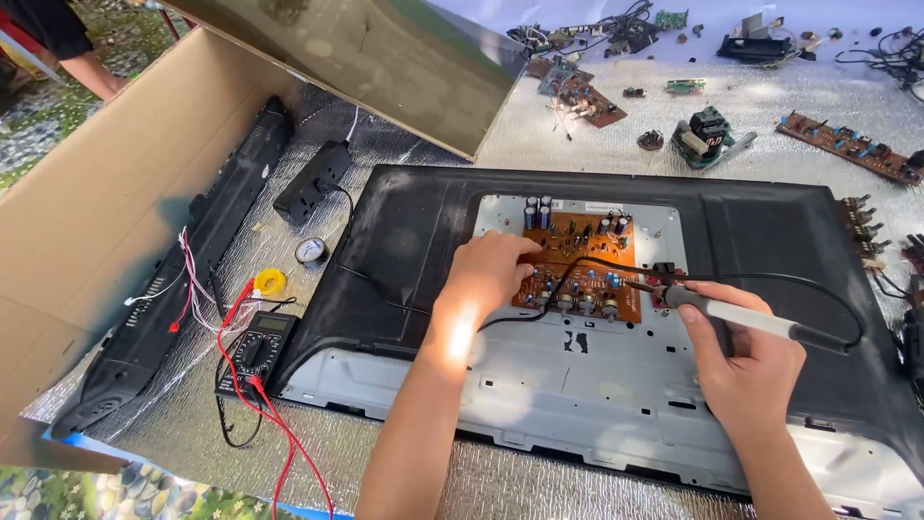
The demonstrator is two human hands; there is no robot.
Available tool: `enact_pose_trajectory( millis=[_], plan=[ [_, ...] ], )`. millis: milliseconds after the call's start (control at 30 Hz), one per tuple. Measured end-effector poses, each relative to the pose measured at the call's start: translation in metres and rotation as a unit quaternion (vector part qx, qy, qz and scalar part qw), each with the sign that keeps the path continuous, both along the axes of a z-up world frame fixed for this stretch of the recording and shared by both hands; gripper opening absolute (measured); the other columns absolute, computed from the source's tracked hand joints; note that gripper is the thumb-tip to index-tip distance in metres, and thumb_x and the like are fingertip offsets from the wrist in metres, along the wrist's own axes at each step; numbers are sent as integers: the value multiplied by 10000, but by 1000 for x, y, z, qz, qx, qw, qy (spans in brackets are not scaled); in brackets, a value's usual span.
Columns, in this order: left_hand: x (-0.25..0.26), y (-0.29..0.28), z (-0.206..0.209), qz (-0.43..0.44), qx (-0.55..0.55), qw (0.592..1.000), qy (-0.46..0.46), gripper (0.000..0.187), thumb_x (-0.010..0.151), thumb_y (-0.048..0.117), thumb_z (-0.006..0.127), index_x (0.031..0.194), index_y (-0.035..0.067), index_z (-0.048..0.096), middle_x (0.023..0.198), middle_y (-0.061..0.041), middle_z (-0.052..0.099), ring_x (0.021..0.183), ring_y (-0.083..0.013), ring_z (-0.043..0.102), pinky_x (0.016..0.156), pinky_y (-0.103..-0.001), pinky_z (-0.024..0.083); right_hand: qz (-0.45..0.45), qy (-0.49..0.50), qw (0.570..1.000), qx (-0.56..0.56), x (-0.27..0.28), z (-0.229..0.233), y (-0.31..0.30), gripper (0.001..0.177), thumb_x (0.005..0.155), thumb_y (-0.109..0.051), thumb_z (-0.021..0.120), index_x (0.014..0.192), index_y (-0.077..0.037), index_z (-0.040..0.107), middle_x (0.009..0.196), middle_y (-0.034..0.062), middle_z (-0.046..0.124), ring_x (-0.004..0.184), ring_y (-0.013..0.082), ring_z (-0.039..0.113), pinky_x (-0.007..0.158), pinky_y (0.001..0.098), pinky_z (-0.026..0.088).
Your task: Soldering components on a circuit board inside a television chassis.
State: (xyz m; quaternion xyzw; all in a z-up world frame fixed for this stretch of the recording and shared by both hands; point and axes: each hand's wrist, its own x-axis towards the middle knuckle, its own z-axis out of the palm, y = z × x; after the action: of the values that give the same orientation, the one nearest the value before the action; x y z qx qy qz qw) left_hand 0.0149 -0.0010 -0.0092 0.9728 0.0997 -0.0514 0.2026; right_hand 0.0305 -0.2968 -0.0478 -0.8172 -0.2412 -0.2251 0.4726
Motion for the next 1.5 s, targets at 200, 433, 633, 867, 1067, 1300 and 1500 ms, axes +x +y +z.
enact_pose_trajectory(
  millis=[200, 433, 633, 867, 1067, 1300, 1500],
  plan=[
    [8, 4, -22, -16, 42, 999, -22, 379, 963, 251, 697, 1338, 306, 700, 1244, -36, 721, 1161, -267, 647, 803, -441, 564, 15, 4, 1000, -4, 0, 5, 2, 204, 1036, -145, 709, 1210, -40, 707, 1196, 51, 743, 546, 47, 459, 514, 179, 315],
    [15, -1, -24, -19, 65, 998, 5, 326, 966, 182, 689, 1269, 286, 751, 1160, 17, 765, 982, -271, 727, 688, -417, 614, 19, 17, 1000, -15, 2, 6, 2, 213, 1049, -156, 698, 1221, -30, 709, 1198, 55, 745, 598, 53, 523, 517, 182, 331],
    [17, -5, -24, -17, 71, 997, 12, 400, 984, 196, 672, 1365, 318, 684, 1218, -30, 737, 1031, -311, 708, 704, -421, 607, 20, 6, 1000, -12, 2, 3, 2, 183, 1051, -139, 699, 1209, -45, 708, 1228, 79, 741, 755, 93, 647, 617, 191, 427],
    [6, -9, -16, -66, 48, 994, -77, 445, 917, 64, 683, 1335, 215, 666, 1115, -131, 701, 1000, -350, 678, 695, -476, 547, 62, -22, 996, 61, 0, 7, 6, 185, 1049, -41, 673, 1197, 68, 657, 1220, 189, 696, 924, 230, 601, 758, 292, 490],
    [-1, -9, -13, -109, -25, 990, -80, 615, 910, 32, 685, 1487, 191, 544, 1364, -174, 617, 1226, -390, 594, 835, -530, 537, 100, 106, 985, 94, 7, 22, 12, 201, 1024, 3, 632, 1217, 45, 666, 1348, 175, 683, 1201, 207, 652, 957, 294, 573],
    [-10, -10, 3, -90, -84, 991, -50, 552, 937, 29, 648, 1464, 180, 582, 1258, -118, 731, 1079, -329, 691, 837, -462, 542, 85, 110, 986, 94, 9, 16, 11, 147, 1042, -22, 632, 1188, -9, 639, 1335, 88, 701, 528, 92, 381, 511, 231, 395],
    [-10, -10, 5, -97, -92, 990, -55, 492, 943, 32, 651, 1421, 144, 627, 1171, -138, 749, 872, -305, 728, 758, -461, 544, 106, 107, 977, 150, 11, 12, 11, 216, 1040, 19, 606, 1254, 11, 634, 1390, 150, 667, 1095, 169, 657, 802, 232, 532]
  ],
)
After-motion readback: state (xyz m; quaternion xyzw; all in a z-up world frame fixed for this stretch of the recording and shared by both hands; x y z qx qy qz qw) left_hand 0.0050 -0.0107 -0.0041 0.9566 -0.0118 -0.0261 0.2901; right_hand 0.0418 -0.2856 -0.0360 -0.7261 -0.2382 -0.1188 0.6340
